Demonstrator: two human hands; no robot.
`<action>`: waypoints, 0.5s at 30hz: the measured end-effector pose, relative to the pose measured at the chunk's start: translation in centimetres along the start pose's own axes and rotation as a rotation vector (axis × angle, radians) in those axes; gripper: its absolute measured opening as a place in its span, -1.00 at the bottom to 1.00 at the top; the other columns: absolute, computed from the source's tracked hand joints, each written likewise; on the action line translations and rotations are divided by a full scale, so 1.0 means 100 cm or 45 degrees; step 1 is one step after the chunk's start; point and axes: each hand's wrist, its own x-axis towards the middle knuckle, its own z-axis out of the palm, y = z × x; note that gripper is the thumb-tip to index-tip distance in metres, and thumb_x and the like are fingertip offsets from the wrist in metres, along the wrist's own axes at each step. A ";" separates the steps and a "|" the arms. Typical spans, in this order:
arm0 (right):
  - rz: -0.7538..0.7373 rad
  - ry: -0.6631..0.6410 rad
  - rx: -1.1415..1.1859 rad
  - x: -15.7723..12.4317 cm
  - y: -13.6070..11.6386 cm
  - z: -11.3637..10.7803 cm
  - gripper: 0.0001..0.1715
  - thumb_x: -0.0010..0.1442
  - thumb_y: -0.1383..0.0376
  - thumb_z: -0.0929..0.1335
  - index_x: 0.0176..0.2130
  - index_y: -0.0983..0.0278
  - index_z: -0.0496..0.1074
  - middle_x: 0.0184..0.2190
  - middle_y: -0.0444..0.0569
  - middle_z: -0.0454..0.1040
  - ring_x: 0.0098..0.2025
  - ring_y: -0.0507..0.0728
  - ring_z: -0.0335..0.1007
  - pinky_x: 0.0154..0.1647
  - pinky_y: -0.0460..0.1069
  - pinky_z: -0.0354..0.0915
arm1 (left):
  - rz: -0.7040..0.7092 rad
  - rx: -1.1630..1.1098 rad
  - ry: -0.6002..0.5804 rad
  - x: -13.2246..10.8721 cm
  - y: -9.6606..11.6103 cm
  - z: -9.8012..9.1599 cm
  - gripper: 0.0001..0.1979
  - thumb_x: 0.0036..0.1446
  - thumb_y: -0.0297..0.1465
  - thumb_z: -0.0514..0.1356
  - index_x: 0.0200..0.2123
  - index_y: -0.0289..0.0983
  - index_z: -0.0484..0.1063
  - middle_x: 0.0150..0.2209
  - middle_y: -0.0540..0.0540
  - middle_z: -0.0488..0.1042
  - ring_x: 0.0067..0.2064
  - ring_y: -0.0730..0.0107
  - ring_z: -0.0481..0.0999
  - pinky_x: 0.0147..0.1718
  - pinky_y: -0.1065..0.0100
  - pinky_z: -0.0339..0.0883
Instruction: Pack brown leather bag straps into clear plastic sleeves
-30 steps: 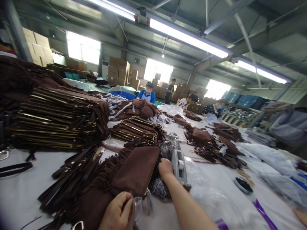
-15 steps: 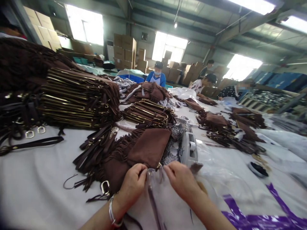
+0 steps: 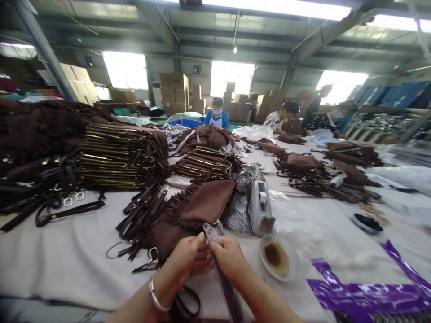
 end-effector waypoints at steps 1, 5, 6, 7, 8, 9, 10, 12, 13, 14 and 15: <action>-0.007 -0.032 0.022 -0.001 -0.001 0.000 -0.54 0.01 -0.06 0.33 -0.50 0.30 0.36 -0.63 -0.11 0.43 -0.62 0.01 0.31 -0.57 -0.08 0.25 | -0.064 -0.076 -0.083 -0.002 -0.002 0.004 -0.60 0.08 -0.08 0.26 -0.34 -0.35 0.43 -0.54 -0.05 0.43 -0.56 0.43 0.42 -0.51 0.36 0.38; 0.056 -0.142 0.029 -0.007 0.006 -0.003 -0.44 0.06 -0.17 0.28 -0.47 0.27 0.30 -0.73 -0.19 0.34 -0.71 0.00 0.25 -0.65 -0.11 0.17 | -0.158 -0.255 -0.254 0.000 -0.005 0.018 -0.59 0.18 -0.10 0.17 -0.49 -0.36 0.40 -0.69 0.00 0.32 -0.69 0.45 0.30 -0.68 0.42 0.24; 0.070 -0.158 0.012 -0.012 0.010 -0.006 -0.43 0.07 -0.20 0.27 -0.44 0.27 0.29 -0.74 -0.20 0.34 -0.72 -0.01 0.24 -0.67 -0.12 0.14 | -0.153 -0.307 -0.212 0.002 -0.003 0.021 -0.63 0.21 -0.18 0.15 -0.46 -0.38 0.41 -0.64 -0.05 0.39 -0.64 0.43 0.37 -0.64 0.41 0.29; 0.085 -0.177 0.002 -0.017 0.015 -0.010 -0.41 0.08 -0.21 0.26 -0.41 0.27 0.29 -0.72 -0.20 0.36 -0.72 0.00 0.25 -0.68 -0.13 0.12 | -0.129 -0.358 -0.135 0.005 -0.001 0.023 -0.71 0.23 -0.27 0.14 -0.41 -0.39 0.43 -0.56 -0.10 0.46 -0.58 0.42 0.44 -0.58 0.42 0.34; 0.109 -0.196 0.002 -0.024 0.021 -0.014 -0.41 0.09 -0.22 0.26 -0.36 0.27 0.29 -0.68 -0.18 0.41 -0.71 0.00 0.29 -0.68 -0.13 0.12 | -0.085 -0.402 -0.045 0.008 0.001 0.024 -0.78 0.23 -0.35 0.14 -0.36 -0.40 0.44 -0.48 -0.13 0.51 -0.51 0.42 0.49 -0.52 0.43 0.38; 0.135 -0.213 0.002 -0.031 0.027 -0.019 -0.41 0.09 -0.21 0.28 -0.31 0.27 0.30 -0.62 -0.15 0.46 -0.69 0.01 0.33 -0.68 -0.13 0.13 | -0.036 -0.425 0.033 0.010 0.003 0.026 -0.84 0.22 -0.41 0.15 -0.33 -0.40 0.45 -0.41 -0.15 0.54 -0.46 0.43 0.52 -0.47 0.44 0.39; 0.155 -0.229 -0.005 -0.039 0.033 -0.023 -0.41 0.09 -0.20 0.29 -0.28 0.27 0.31 -0.57 -0.11 0.50 -0.66 0.02 0.36 -0.66 -0.13 0.16 | -0.001 -0.423 0.082 0.012 0.004 0.027 -0.86 0.21 -0.43 0.16 -0.31 -0.40 0.45 -0.37 -0.18 0.55 -0.43 0.42 0.53 -0.45 0.44 0.40; 0.168 -0.252 -0.044 -0.054 0.043 -0.029 -0.43 0.10 -0.17 0.30 -0.30 0.30 0.34 -0.51 -0.05 0.53 -0.62 0.02 0.38 -0.65 -0.13 0.17 | 0.029 -0.391 0.114 0.013 0.005 0.030 -0.87 0.20 -0.42 0.20 -0.31 -0.40 0.44 -0.33 -0.21 0.56 -0.40 0.40 0.55 -0.47 0.44 0.39; 0.169 -0.248 -0.060 -0.059 0.047 -0.030 -0.44 0.10 -0.15 0.30 -0.35 0.31 0.35 -0.52 -0.04 0.52 -0.62 0.01 0.37 -0.64 -0.13 0.16 | 0.032 -0.380 0.116 0.013 0.004 0.032 -0.87 0.19 -0.41 0.21 -0.31 -0.40 0.45 -0.32 -0.23 0.57 -0.39 0.38 0.56 -0.48 0.45 0.38; 0.173 -0.232 -0.064 -0.062 0.050 -0.030 -0.45 0.11 -0.14 0.30 -0.39 0.31 0.35 -0.54 -0.04 0.51 -0.62 0.00 0.36 -0.64 -0.13 0.16 | 0.030 -0.372 0.112 0.013 0.003 0.034 -0.86 0.19 -0.40 0.21 -0.30 -0.41 0.45 -0.30 -0.24 0.57 -0.37 0.36 0.57 -0.48 0.45 0.38; 0.188 -0.208 -0.048 -0.063 0.051 -0.029 -0.45 0.10 -0.14 0.30 -0.42 0.31 0.34 -0.57 -0.05 0.49 -0.63 0.00 0.34 -0.64 -0.13 0.14 | 0.027 -0.367 0.109 0.012 0.001 0.035 -0.85 0.19 -0.40 0.22 -0.29 -0.41 0.46 -0.30 -0.25 0.57 -0.36 0.35 0.57 -0.48 0.45 0.38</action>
